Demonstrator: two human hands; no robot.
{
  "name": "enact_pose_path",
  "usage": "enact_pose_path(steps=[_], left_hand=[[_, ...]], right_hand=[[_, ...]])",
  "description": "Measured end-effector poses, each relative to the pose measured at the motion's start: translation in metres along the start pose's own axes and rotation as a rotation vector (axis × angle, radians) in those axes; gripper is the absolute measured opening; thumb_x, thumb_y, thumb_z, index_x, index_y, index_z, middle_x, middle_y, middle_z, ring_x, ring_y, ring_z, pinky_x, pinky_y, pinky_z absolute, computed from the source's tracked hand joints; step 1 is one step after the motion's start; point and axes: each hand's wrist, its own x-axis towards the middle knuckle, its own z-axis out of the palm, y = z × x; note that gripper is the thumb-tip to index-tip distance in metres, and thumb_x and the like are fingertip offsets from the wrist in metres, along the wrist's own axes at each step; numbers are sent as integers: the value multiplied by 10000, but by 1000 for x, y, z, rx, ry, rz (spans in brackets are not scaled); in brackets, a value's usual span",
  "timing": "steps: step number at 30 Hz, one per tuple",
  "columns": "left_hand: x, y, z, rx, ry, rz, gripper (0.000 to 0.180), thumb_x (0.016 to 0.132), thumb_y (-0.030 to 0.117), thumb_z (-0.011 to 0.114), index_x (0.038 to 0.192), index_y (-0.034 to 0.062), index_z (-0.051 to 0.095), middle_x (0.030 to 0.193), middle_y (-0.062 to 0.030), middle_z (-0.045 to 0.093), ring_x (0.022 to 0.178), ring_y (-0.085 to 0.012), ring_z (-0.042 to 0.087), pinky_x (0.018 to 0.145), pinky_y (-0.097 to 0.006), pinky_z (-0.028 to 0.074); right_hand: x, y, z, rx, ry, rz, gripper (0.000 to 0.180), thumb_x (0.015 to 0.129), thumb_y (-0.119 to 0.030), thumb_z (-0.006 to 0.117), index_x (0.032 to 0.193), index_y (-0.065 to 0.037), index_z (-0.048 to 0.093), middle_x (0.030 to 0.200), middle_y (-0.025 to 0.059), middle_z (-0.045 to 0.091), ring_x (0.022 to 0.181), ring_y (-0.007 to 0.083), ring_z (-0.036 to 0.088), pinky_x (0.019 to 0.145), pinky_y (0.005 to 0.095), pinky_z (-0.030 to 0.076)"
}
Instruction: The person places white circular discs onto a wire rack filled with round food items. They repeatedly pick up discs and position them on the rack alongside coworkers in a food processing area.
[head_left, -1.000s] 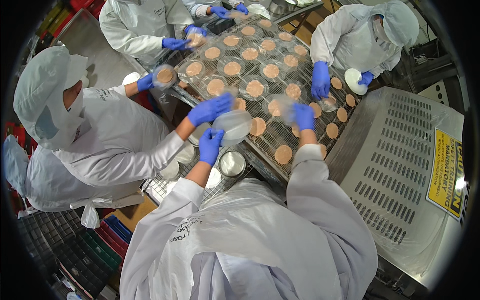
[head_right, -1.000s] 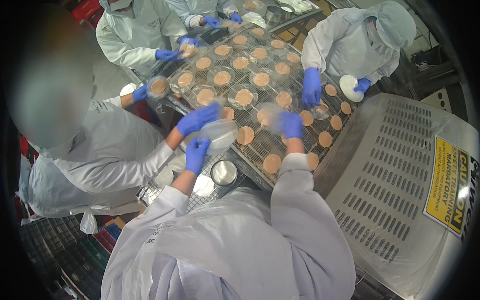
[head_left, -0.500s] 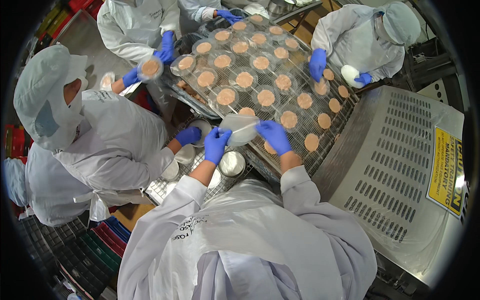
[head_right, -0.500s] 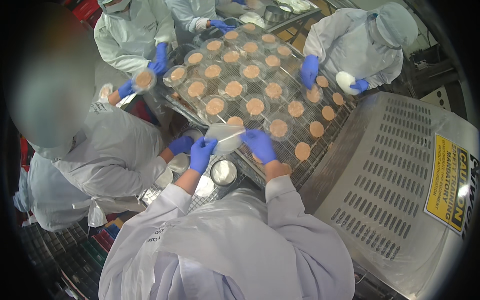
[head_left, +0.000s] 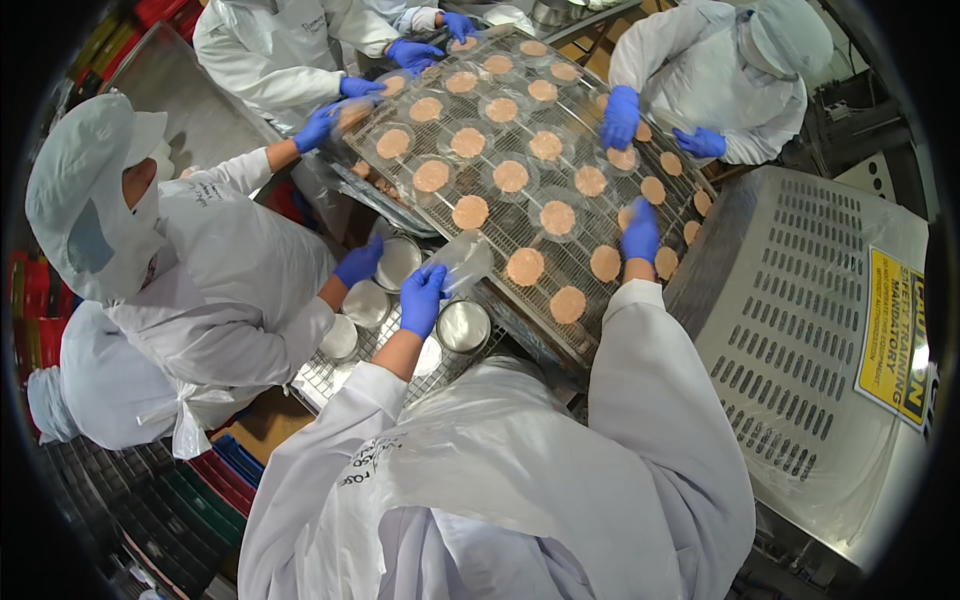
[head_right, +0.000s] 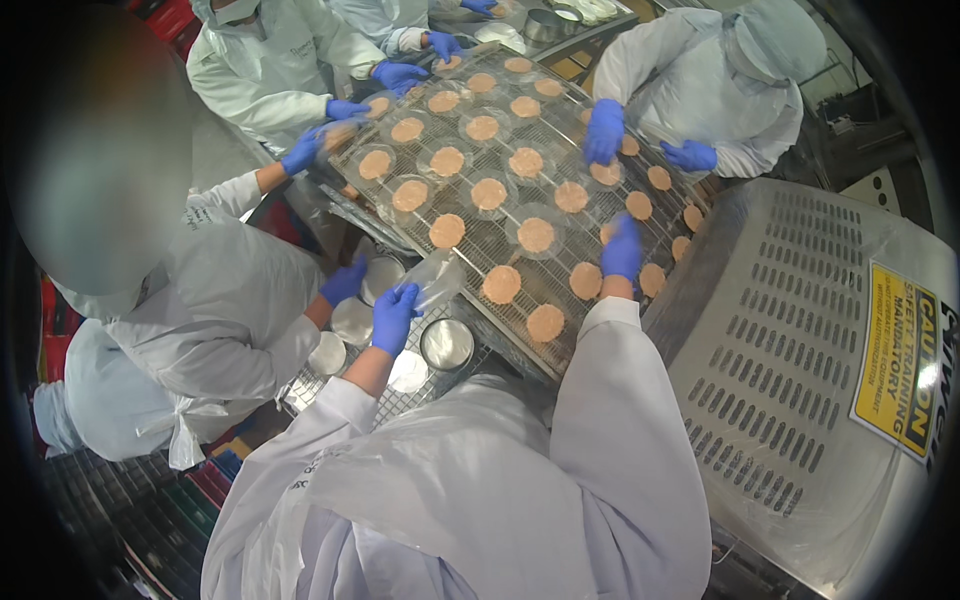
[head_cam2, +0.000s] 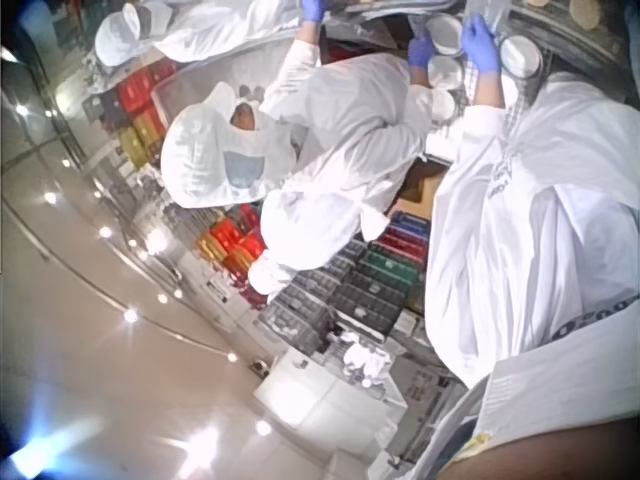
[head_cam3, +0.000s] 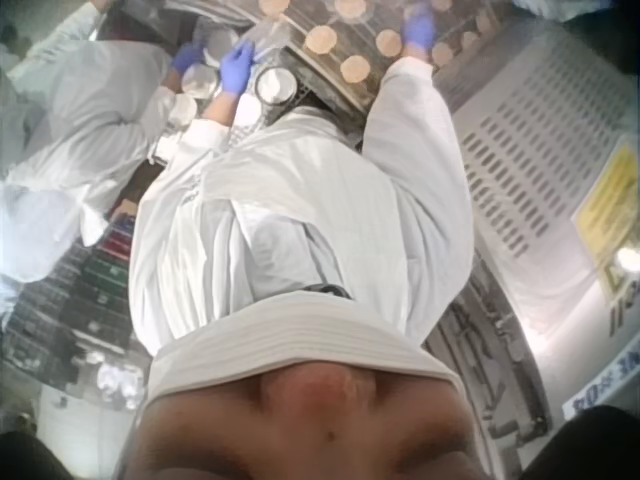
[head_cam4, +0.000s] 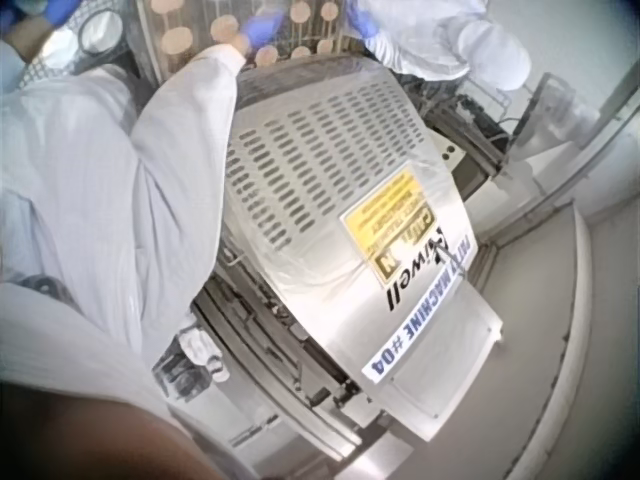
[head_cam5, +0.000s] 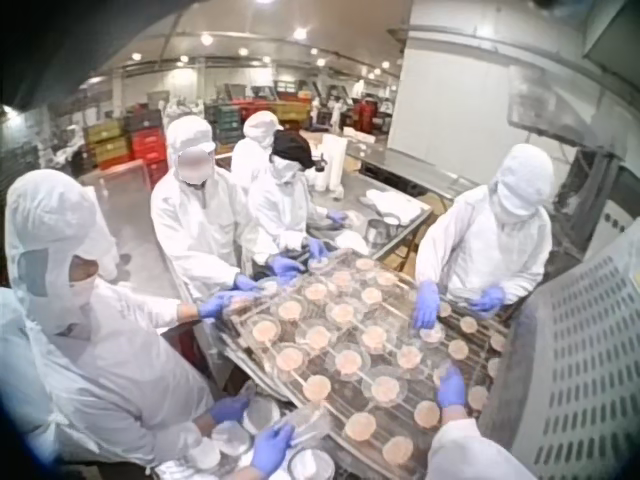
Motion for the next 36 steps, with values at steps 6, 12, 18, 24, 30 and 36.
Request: enact_pose_path(steps=[6,12,18,24,30,36], left_hand=[[-4,-7,22,24,20,45,220,856,143,624,1022,0,608,862,-20,624,720,-67,554,623,-215,452],[18,3,25,11,-105,98,220,838,121,642,1020,8,590,845,-36,627,718,-91,578,626,-220,466],[26,-12,-17,-103,-27,-16,240,875,201,608,1036,25,580,887,-62,629,753,-112,597,650,-231,483],[26,-61,-91,-37,103,-99,234,897,229,573,1036,41,584,884,-62,634,751,-123,604,635,-234,480],[45,-228,-241,94,308,-263,198,863,222,602,906,29,610,754,-63,637,652,-124,596,580,-245,471],[66,-372,-403,901,406,-143,214,777,203,639,911,37,626,733,-123,652,666,-291,620,658,-380,491]], right_hand=[[-89,-89,-3,-277,-367,243,267,837,-171,520,1057,-113,658,1000,168,647,944,333,609,828,380,462],[-148,-219,36,340,-901,-6,440,876,-343,551,1130,15,575,870,121,667,854,201,627,782,324,467],[-71,-137,61,311,-609,250,280,843,-268,579,939,-20,669,803,109,672,683,203,638,619,355,490],[-14,-41,10,-386,-40,178,305,886,-258,465,953,-20,643,922,189,648,818,380,616,722,435,475],[-99,-38,98,-714,-559,158,327,869,-206,461,1140,-51,557,1053,204,606,983,368,576,842,423,459],[-238,-61,221,-961,-560,68,485,868,-173,474,1315,-13,377,1007,271,601,956,359,598,832,420,465]])
